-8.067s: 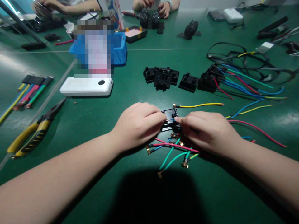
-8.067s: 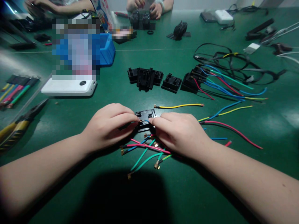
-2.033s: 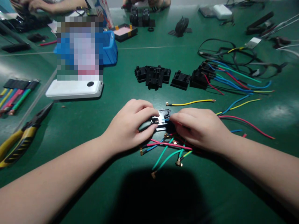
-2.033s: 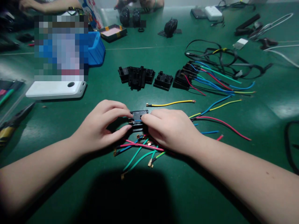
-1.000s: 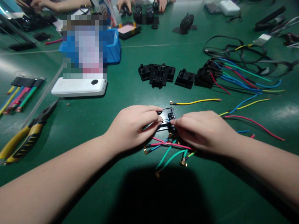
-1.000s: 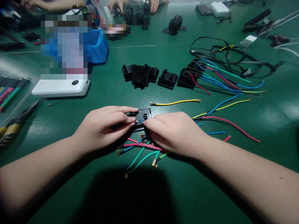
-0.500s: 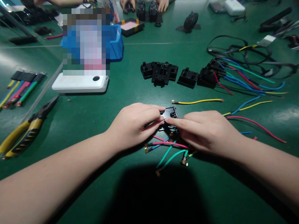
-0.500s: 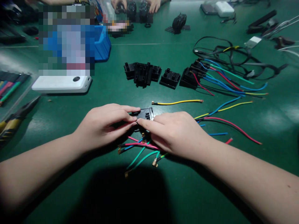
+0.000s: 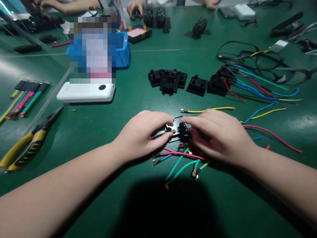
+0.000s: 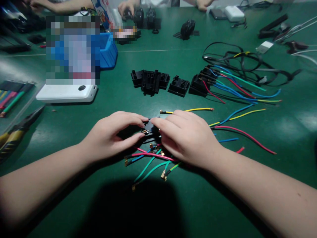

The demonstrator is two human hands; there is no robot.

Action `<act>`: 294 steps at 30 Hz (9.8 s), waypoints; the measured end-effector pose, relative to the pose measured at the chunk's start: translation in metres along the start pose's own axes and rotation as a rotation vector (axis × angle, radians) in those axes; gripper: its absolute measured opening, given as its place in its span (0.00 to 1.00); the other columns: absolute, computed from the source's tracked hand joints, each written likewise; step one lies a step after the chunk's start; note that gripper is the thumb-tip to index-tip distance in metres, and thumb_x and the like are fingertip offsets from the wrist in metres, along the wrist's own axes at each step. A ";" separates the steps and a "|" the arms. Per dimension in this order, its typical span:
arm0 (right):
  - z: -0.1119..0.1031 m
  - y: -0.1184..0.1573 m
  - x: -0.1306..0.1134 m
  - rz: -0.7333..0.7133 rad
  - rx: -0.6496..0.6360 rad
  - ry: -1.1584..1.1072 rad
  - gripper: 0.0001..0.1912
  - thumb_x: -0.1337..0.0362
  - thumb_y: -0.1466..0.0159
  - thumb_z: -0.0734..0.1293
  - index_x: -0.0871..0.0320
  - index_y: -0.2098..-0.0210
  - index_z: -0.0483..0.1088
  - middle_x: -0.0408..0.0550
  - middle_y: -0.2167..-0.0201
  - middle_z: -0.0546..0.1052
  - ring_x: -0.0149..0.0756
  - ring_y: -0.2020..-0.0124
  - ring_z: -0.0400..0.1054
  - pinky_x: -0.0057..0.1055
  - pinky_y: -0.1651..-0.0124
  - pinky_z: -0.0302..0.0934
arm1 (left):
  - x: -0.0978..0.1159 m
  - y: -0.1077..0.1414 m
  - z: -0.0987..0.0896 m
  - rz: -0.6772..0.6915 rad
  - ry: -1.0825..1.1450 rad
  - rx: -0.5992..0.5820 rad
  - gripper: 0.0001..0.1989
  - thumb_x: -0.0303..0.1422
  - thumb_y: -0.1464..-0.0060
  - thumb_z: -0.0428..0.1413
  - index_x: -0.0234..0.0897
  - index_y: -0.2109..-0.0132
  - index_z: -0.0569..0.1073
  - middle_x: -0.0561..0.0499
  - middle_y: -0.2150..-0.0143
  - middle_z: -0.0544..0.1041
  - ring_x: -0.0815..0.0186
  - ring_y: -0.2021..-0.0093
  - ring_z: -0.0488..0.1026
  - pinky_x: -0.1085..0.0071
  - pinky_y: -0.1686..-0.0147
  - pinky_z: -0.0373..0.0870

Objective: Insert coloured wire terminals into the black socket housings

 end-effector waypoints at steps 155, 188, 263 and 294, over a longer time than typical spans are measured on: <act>0.004 -0.001 0.003 0.002 -0.012 -0.030 0.06 0.67 0.37 0.63 0.59 0.61 0.69 0.56 0.54 0.75 0.44 0.57 0.70 0.41 0.57 0.64 | -0.020 0.001 0.015 -0.210 0.087 -0.141 0.17 0.38 0.43 0.52 0.35 0.49 0.67 0.46 0.50 0.71 0.61 0.49 0.65 0.64 0.48 0.61; 0.010 -0.004 0.001 -0.010 -0.055 0.020 0.08 0.69 0.36 0.59 0.61 0.61 0.69 0.56 0.56 0.76 0.42 0.61 0.70 0.36 0.59 0.64 | -0.019 -0.004 0.019 -0.239 0.027 -0.135 0.19 0.40 0.37 0.42 0.35 0.49 0.69 0.45 0.49 0.71 0.60 0.48 0.65 0.59 0.46 0.61; 0.008 -0.004 -0.001 -0.052 -0.061 -0.023 0.13 0.65 0.34 0.59 0.59 0.73 0.68 0.54 0.65 0.74 0.40 0.64 0.65 0.38 0.61 0.59 | -0.024 0.003 -0.007 -0.219 0.044 0.152 0.10 0.33 0.44 0.52 0.34 0.56 0.70 0.47 0.56 0.72 0.63 0.53 0.68 0.65 0.51 0.66; -0.009 0.006 0.004 0.174 0.124 -0.141 0.07 0.69 0.33 0.58 0.55 0.58 0.64 0.47 0.67 0.75 0.33 0.68 0.70 0.28 0.68 0.60 | -0.032 0.003 0.000 -0.332 0.080 0.055 0.13 0.35 0.43 0.52 0.35 0.52 0.69 0.48 0.54 0.73 0.63 0.52 0.70 0.65 0.50 0.66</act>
Point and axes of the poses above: each hand's wrist, its own y-axis away from the middle knuckle, its own z-axis out of the palm, x = y × z, the point moved 8 cm from there along -y, towards the middle knuckle
